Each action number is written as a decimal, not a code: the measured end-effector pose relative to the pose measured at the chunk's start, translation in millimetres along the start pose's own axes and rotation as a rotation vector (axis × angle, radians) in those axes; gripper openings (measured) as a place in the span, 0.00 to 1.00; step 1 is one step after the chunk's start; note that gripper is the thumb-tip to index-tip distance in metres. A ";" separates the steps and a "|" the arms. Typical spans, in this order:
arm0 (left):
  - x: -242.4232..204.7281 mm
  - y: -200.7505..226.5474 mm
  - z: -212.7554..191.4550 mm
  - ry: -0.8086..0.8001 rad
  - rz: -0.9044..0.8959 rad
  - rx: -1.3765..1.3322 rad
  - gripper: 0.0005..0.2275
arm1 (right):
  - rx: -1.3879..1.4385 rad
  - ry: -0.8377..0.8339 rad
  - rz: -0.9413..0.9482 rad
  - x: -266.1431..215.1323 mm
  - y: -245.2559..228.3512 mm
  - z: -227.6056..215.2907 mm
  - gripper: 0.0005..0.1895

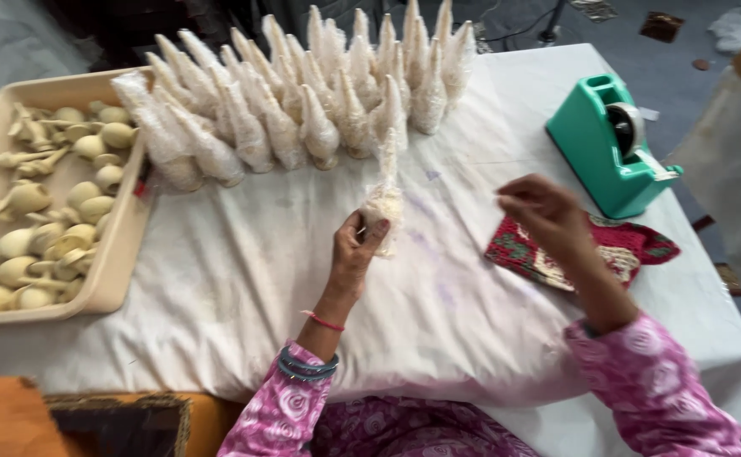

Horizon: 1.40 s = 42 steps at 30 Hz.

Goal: The person wraps wooden figurine parts in bubble wrap, secures them with tape, and places them into a patterned cloth pouch.

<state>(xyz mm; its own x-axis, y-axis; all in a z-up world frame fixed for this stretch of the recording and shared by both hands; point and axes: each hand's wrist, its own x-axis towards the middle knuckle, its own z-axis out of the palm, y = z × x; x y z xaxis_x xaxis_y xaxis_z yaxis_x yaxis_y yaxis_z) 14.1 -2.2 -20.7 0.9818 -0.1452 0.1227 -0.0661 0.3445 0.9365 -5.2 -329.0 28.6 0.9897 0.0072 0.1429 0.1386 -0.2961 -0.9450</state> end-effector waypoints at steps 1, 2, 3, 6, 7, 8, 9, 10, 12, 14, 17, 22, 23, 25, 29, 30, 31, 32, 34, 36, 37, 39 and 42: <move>0.7 -3.9 -5.6 -0.012 -0.005 -0.011 0.16 | -0.011 0.012 0.006 -5.3 -8.6 -20.1 0.12; 2.0 -9.9 -9.6 -0.004 0.026 0.017 0.14 | 0.016 0.060 -0.100 -12.8 -17.3 -41.6 0.11; 3.5 -16.1 -12.7 0.004 0.058 0.044 0.13 | 0.042 0.106 -0.208 -20.9 -26.7 -63.3 0.11; 2.0 -9.9 -8.7 0.026 0.055 -0.015 0.13 | -0.181 0.391 -0.148 -20.6 -20.1 -134.5 0.14; 2.5 -11.5 -5.1 -0.008 0.051 -0.035 0.13 | -0.205 0.422 -0.145 -16.8 -12.1 -155.6 0.14; 1.2 -10.7 -6.4 0.000 0.047 -0.051 0.14 | -0.400 0.478 -0.164 -10.0 -3.0 -172.6 0.14; -0.1 -9.9 -8.7 0.007 0.043 -0.067 0.14 | -0.597 0.530 -0.178 -4.0 5.7 -189.7 0.14; 0.3 -6.7 -5.4 -0.005 0.043 -0.074 0.14 | -0.605 0.540 -0.177 2.8 17.1 -200.3 0.14; -1.6 1.0 -3.7 0.020 0.007 -0.067 0.17 | -0.699 0.522 0.006 19.3 40.5 -217.2 0.17; -2.0 2.7 -2.1 0.020 -0.002 -0.064 0.18 | -0.641 0.439 0.156 28.0 44.0 -216.1 0.17; -3.9 5.4 -2.5 0.021 -0.015 -0.058 0.19 | -0.574 0.306 0.358 39.1 53.7 -216.8 0.18; -3.7 7.9 0.2 0.007 -0.034 -0.056 0.21 | -0.450 0.248 0.416 46.9 62.5 -224.0 0.15; -3.7 8.5 1.5 0.003 -0.041 -0.047 0.21 | -0.460 0.244 0.437 48.7 64.2 -225.6 0.15; -4.6 9.7 2.5 0.000 -0.050 -0.039 0.22 | -0.469 0.239 0.461 51.9 66.8 -226.9 0.15; -4.0 8.9 2.4 0.000 -0.063 -0.013 0.21 | -0.420 0.209 0.461 55.2 68.6 -228.0 0.14; -3.6 8.0 2.1 0.002 -0.064 -0.011 0.21 | -0.406 0.221 0.485 56.0 68.5 -228.1 0.14; -3.4 6.7 1.0 0.002 -0.062 -0.011 0.21 | -0.405 0.221 0.483 54.8 69.2 -228.1 0.14; -2.9 5.5 0.2 0.005 -0.063 -0.008 0.21 | -0.364 0.214 0.420 53.9 69.8 -228.4 0.14; -3.0 5.0 -0.1 0.006 -0.067 -0.004 0.21 | -0.320 0.207 0.360 46.1 61.1 -223.8 0.14; -3.7 7.2 1.0 0.012 -0.083 -0.002 0.22 | -0.345 0.358 0.249 33.1 41.1 -214.3 0.12; -3.3 6.6 0.1 0.010 -0.085 -0.001 0.22 | -0.344 0.360 0.251 26.0 37.8 -210.8 0.12; -2.7 4.9 -1.4 0.006 -0.091 0.001 0.22 | -0.369 0.320 0.336 11.5 30.7 -204.1 0.09; -3.2 8.9 0.7 0.001 -0.090 0.008 0.22 | -0.283 0.400 0.468 -6.1 35.7 -197.7 0.08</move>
<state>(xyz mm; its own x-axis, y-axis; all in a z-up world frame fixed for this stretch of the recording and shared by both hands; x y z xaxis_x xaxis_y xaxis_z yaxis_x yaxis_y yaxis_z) 10.2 0.7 -12.5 0.9840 -0.1740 0.0378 0.0208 0.3227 0.9463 -13.3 -528.4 52.2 0.8460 -0.5210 -0.1133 -0.3703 -0.4212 -0.8279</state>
